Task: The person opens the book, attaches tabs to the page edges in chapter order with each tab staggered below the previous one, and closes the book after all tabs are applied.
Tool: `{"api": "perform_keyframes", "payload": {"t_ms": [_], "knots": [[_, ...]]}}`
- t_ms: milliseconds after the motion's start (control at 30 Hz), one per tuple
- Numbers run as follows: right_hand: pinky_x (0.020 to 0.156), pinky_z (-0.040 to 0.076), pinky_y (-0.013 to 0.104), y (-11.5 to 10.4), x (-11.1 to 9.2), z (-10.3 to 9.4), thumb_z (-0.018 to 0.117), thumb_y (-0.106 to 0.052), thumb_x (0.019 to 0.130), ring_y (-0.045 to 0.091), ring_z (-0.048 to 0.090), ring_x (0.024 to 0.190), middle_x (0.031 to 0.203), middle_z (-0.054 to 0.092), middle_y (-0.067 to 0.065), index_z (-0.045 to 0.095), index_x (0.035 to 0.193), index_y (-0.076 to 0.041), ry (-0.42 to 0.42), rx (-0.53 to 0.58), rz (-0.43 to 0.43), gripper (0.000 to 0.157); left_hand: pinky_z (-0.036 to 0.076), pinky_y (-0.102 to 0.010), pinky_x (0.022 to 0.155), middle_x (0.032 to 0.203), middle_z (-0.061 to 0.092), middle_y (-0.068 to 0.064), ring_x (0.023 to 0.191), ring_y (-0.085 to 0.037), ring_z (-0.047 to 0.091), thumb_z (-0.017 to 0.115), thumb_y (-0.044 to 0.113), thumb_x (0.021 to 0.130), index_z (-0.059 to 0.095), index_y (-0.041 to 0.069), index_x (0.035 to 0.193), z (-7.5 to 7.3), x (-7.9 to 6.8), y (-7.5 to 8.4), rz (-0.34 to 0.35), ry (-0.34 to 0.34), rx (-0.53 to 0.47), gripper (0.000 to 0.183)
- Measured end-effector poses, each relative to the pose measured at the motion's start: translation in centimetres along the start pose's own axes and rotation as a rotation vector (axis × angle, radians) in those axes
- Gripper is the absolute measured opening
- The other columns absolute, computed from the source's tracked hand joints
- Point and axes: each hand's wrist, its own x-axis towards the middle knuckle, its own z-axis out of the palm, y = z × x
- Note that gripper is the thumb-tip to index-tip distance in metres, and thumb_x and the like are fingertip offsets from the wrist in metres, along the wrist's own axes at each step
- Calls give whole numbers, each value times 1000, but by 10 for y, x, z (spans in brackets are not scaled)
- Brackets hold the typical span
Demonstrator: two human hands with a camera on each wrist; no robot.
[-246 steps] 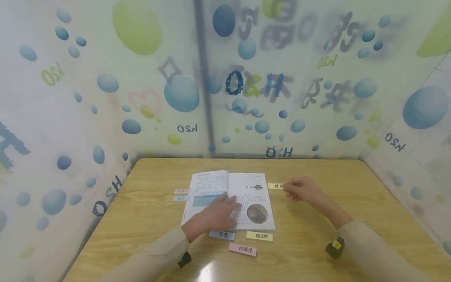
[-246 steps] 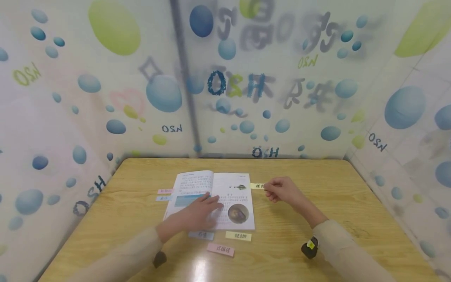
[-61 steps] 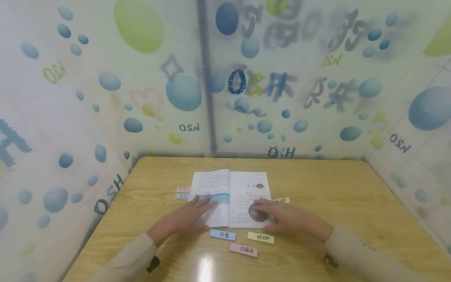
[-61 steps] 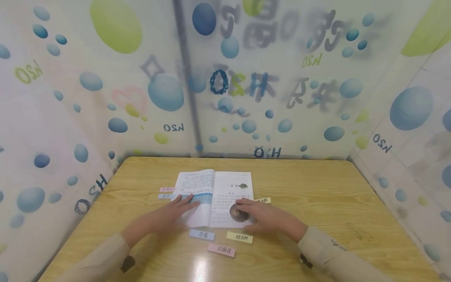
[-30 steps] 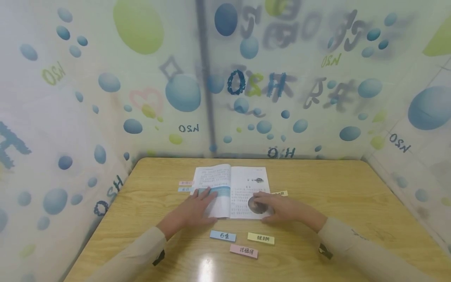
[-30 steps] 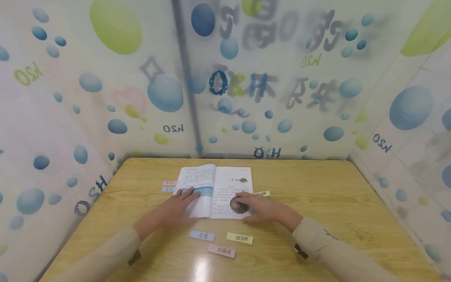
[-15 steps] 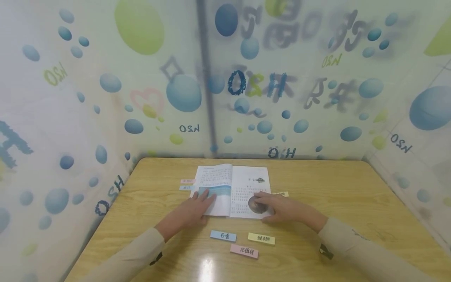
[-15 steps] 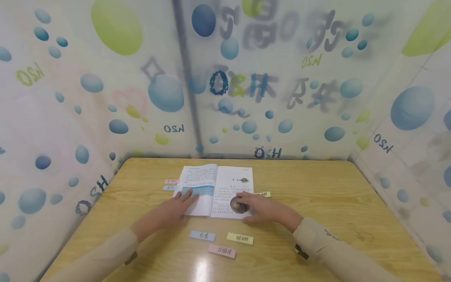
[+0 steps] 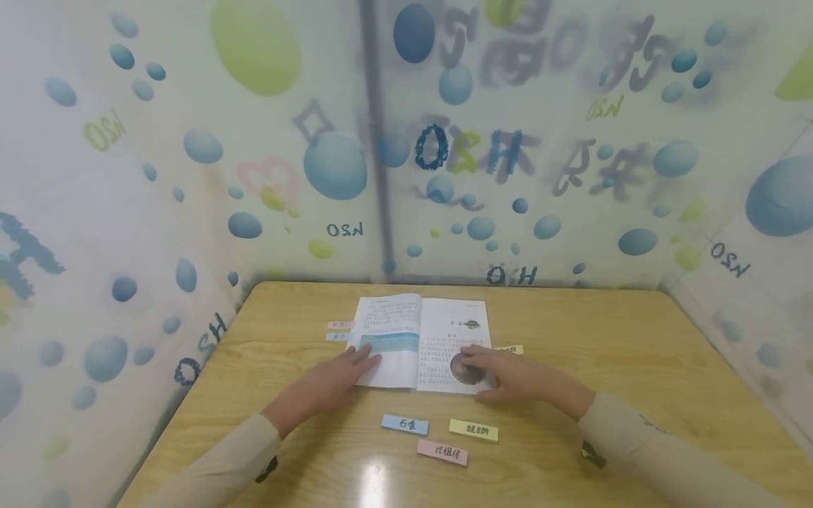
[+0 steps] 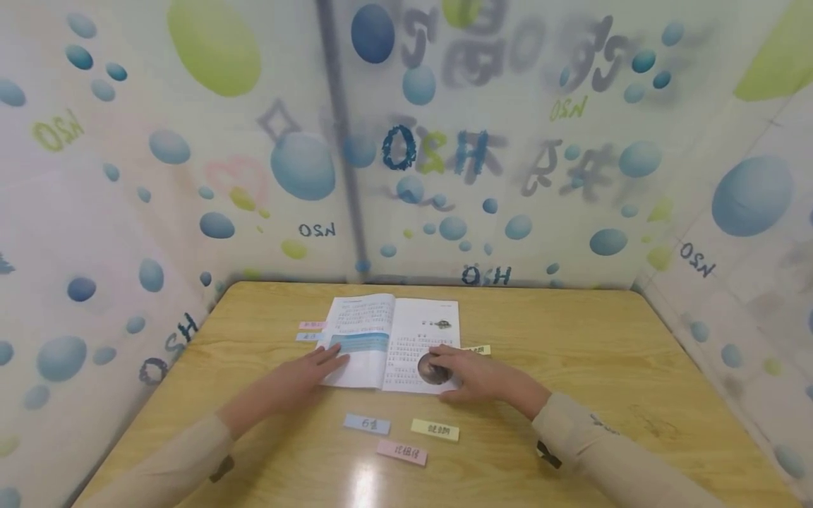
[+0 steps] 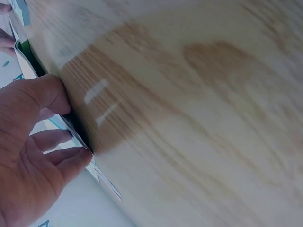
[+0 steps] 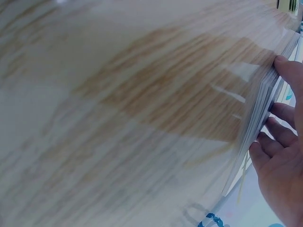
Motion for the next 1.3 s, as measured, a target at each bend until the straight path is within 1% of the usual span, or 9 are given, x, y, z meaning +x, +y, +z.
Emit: {"api": "perform_keyframes", "payload": {"t_ms": [133,233,333,467,567,800,933,1300], "knots": [[113,33,51,0,-2,-1,77,-29,92,37,38,142,157,39,17,53,146,-5,1,10,-7,64,40,-53,109,161,33,-14,142,-41,36,67,5,95,46,11,154,-1,-1,-1,10,3,-3,63],[113,33,51,-1,-3,-2,77,-29,92,38,38,142,157,39,18,53,146,-4,7,10,-13,64,39,-55,109,160,35,-16,140,-43,38,67,2,94,47,9,152,-2,-3,-1,26,19,-17,61],[114,32,51,-2,-2,-2,77,-29,92,36,37,143,158,38,16,52,147,-5,0,12,-2,65,38,-55,109,159,35,-18,140,-44,38,66,0,93,48,8,151,-1,-3,-2,35,26,-34,61],[114,32,50,-2,-1,-1,77,-30,92,35,36,143,159,37,15,51,148,-7,-4,22,7,66,38,-51,111,160,36,-14,141,-39,38,66,2,93,48,11,152,0,-4,-5,21,22,-28,62],[114,32,50,-1,-1,0,77,-31,92,34,37,143,159,38,14,52,148,-7,4,17,6,66,39,-50,110,158,39,-14,141,-37,40,66,3,94,50,11,151,0,-4,-8,34,39,-21,60],[113,33,51,0,-2,0,78,-30,91,36,38,142,158,39,14,53,147,-8,12,19,-5,65,42,-52,107,151,46,-21,136,-39,46,67,3,94,55,5,145,-4,-6,-11,118,94,-1,53],[113,33,51,-1,-2,-1,78,-29,92,36,38,142,158,38,14,53,147,-7,10,30,-1,65,45,-53,103,147,50,-23,133,-40,49,68,0,92,58,4,141,-8,-7,-11,148,119,11,50],[113,34,51,-2,-2,-2,77,-32,92,35,39,142,158,38,14,51,148,-9,1,19,11,66,53,-53,92,146,51,-23,133,-41,49,68,-1,89,61,3,138,-18,-7,-6,159,130,33,50]]}}
